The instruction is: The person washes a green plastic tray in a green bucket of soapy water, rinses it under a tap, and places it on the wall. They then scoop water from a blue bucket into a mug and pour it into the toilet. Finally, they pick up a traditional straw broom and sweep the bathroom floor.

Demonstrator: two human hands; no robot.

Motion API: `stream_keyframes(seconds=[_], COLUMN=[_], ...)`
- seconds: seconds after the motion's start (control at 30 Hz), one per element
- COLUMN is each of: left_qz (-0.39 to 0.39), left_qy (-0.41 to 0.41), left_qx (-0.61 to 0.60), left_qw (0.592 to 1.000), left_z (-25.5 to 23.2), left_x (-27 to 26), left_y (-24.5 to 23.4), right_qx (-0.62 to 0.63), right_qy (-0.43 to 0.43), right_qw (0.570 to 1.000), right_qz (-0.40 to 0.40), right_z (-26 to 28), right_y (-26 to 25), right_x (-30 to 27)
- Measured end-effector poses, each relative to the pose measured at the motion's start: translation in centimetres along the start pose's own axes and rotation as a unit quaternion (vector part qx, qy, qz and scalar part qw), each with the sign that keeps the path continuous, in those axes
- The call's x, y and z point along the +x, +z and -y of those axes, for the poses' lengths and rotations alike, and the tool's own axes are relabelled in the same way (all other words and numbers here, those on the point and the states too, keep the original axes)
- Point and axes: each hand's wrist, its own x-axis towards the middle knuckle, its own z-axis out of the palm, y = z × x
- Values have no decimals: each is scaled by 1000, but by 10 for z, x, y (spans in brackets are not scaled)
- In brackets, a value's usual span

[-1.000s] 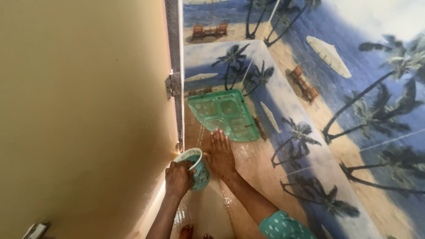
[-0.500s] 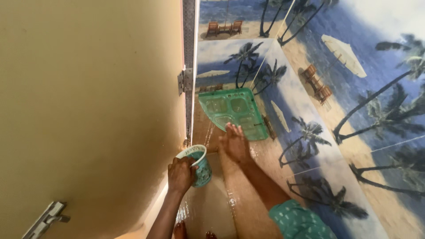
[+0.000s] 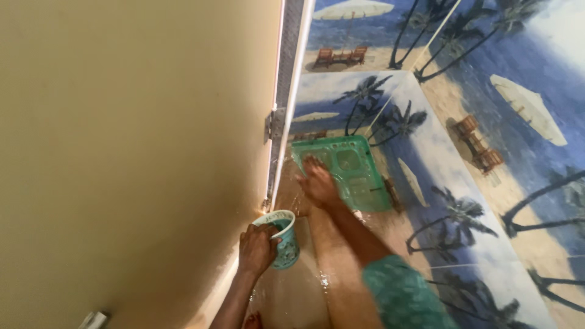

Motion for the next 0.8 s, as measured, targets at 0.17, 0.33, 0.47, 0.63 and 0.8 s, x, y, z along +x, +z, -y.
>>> stream_keyframes(seconds=[0.17,0.33,0.47,0.63,0.8], left_qz=[-5,-21,-3,6,11], left_qy=[-7,-10,-3,2,22], left_qx=[1,16,17,9,18], left_qw=[1000,1000,1000,1000,1000], left_z=[15,21,25,24,9], left_x=[16,25,29,26,29], left_y=[-16,-5,-1,2,-3], right_qx=[-144,-173,-98,-110,-100], right_qy=[47,81,-40,79,-65], right_qw=[985,982,992,991,991], right_qz=[83,4,65,-7,-60], right_z=[-12,22,5,26,30], right_y=[-41,-5,-36,-36,-23], right_x=[0,-5,-36,-9,-68])
